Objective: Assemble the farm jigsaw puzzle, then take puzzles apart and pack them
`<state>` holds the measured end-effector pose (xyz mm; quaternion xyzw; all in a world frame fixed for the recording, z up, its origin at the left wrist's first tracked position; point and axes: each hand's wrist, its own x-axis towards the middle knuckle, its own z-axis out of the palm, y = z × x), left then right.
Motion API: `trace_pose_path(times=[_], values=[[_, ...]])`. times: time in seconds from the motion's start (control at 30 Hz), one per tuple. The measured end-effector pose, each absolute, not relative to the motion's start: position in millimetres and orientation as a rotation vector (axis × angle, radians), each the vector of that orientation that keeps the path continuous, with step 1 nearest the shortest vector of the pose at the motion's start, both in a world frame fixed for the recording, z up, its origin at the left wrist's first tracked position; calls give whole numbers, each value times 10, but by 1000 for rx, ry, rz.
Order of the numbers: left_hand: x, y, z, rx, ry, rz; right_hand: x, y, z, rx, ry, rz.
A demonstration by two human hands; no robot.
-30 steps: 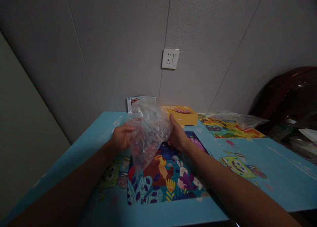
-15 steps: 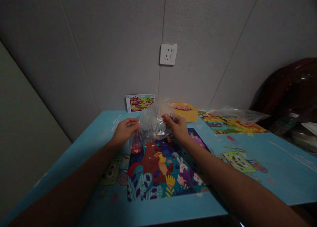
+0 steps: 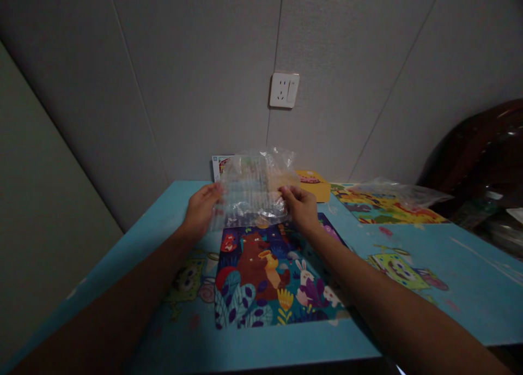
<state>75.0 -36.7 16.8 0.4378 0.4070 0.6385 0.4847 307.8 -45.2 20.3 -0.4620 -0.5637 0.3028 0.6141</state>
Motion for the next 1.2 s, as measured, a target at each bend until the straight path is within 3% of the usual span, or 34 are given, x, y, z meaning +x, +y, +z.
trace_pose_path(times=[0.13,0.3,0.37,0.5,0.67,0.83,1.03,1.2], values=[[753,-346,143,1098,1082,1578,3113,-402,163,-1088,-1335,671],[729,-338,197,1018,1072,1885,3157,-400,192,-1136,-1310,244],[775,-383,214,1026,1041,1942,3080,-504,237,-1133,-1417,229],[960,-534,175,1221,888,1666,2792,-780,273,-984,-1770,589],[1081,-651,102,1485,798,1457,2670,-825,190,-1009,-1706,615],[1047,-631,90,1506,774,1366,2790,-751,192,-982,-1773,503],[1025,-553,101,1267,806,1566,2827,-794,275,-967,-1841,225],[929,-479,169,1094,743,1645,3032,-581,277,-1126,-1481,91]])
